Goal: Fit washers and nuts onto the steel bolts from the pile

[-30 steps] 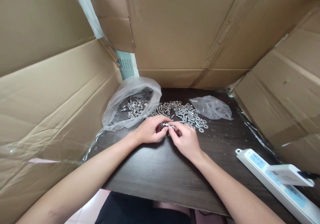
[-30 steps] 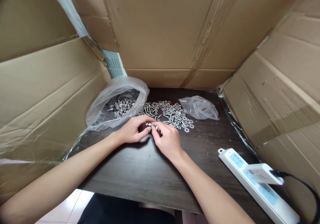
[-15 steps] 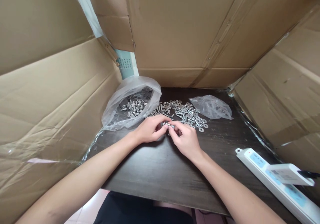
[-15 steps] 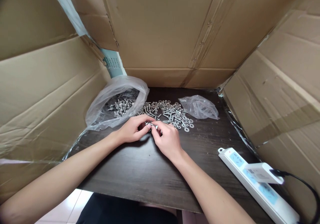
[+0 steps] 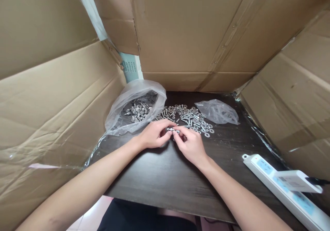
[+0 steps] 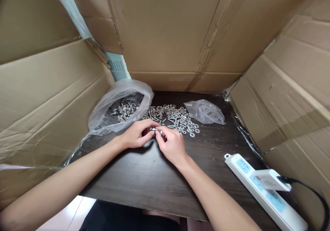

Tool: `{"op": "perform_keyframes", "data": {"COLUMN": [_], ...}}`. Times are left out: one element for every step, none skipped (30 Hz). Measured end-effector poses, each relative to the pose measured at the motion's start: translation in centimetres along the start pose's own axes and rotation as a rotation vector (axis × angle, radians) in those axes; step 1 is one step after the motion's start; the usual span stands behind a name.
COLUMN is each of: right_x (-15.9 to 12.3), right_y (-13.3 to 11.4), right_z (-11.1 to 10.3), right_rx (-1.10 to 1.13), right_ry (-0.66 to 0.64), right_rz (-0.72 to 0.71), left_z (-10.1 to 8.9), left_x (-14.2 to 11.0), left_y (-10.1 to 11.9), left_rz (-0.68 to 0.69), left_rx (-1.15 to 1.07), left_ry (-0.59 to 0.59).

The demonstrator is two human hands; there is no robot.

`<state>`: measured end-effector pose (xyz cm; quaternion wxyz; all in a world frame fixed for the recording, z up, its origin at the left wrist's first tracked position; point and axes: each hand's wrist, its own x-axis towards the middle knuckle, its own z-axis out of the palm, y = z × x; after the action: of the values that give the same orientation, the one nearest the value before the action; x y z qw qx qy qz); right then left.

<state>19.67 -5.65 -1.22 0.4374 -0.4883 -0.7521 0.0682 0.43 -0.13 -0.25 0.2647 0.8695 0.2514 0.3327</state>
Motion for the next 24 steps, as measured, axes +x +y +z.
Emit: {"op": "perform_keyframes", "data": {"right_x": [-0.01,-0.02,-0.03,-0.05,-0.07,-0.08,-0.09,-0.10,-0.10,-0.09,-0.08,-0.07,-0.06,-0.06,-0.05,-0.05,-0.05,-0.06,-0.07,-0.08,-0.10,-0.10,-0.10,-0.09], "right_y": [0.00,0.00,0.00,0.01,0.03,0.06,0.09,0.11,0.13,0.14,0.14,0.14,0.14,0.15,0.16,0.17,0.19,0.20,0.22,0.22,0.22,0.20,0.18,0.14], "right_z": [0.00,0.02,0.04,0.08,0.11,0.15,0.18,0.19,0.19,0.18,0.16,0.13,0.10,0.08,0.06,0.06,0.06,0.07,0.09,0.11,0.13,0.14,0.14,0.13], "right_rx": [0.000,0.000,0.001,0.003,0.005,0.006,0.008,0.010,0.012,0.014,0.015,0.016,0.018,0.020,0.025,0.031,0.038,0.045,0.051,0.056,0.061,0.067,0.072,0.077], "right_ry": [-0.001,0.001,0.003,0.004,0.005,0.004,0.000,-0.005,-0.007,-0.007,-0.007,-0.007,-0.008,-0.011,-0.014,-0.017,-0.017,-0.016,-0.016,-0.015,-0.015,-0.017,-0.019,-0.022], "right_rz": [0.000,-0.001,-0.002,-0.003,-0.002,0.000,0.004,0.006,0.007,0.005,0.001,-0.002,-0.004,-0.005,-0.003,-0.001,0.002,0.006,0.011,0.018,0.025,0.031,0.036,0.041], "left_z": [-0.01,-0.03,-0.05,-0.07,-0.08,-0.10,-0.11,-0.11,-0.11,-0.10,-0.09,-0.08,-0.07,-0.06,-0.05,-0.04,-0.04,-0.04,-0.04,-0.04,-0.05,-0.05,-0.05,-0.05], "left_x": [0.01,0.01,0.02,0.02,0.03,0.05,0.06,0.08,0.10,0.11,0.12,0.12,0.11,0.09,0.07,0.04,0.02,-0.01,-0.03,-0.04,-0.05,-0.05,-0.05,-0.05], "left_y": [-0.02,-0.03,-0.03,-0.02,0.00,0.03,0.05,0.08,0.09,0.09,0.08,0.05,0.01,-0.04,-0.10,-0.16,-0.21,-0.25,-0.29,-0.31,-0.32,-0.33,-0.34,-0.34], "left_rz": [0.005,0.010,0.013,0.017,0.020,0.023,0.025,0.026,0.029,0.033,0.038,0.042,0.044,0.043,0.039,0.033,0.028,0.025,0.022,0.020,0.020,0.021,0.023,0.024], "left_rx": [-0.001,-0.002,-0.002,-0.002,0.001,0.005,0.009,0.012,0.014,0.017,0.019,0.022,0.025,0.028,0.030,0.029,0.027,0.024,0.021,0.020,0.019,0.019,0.021,0.022], "left_ry": [-0.001,-0.002,-0.002,-0.001,0.002,0.005,0.008,0.010,0.011,0.014,0.018,0.023,0.029,0.035,0.038,0.039,0.038,0.038,0.037,0.037,0.036,0.037,0.036,0.034]}}
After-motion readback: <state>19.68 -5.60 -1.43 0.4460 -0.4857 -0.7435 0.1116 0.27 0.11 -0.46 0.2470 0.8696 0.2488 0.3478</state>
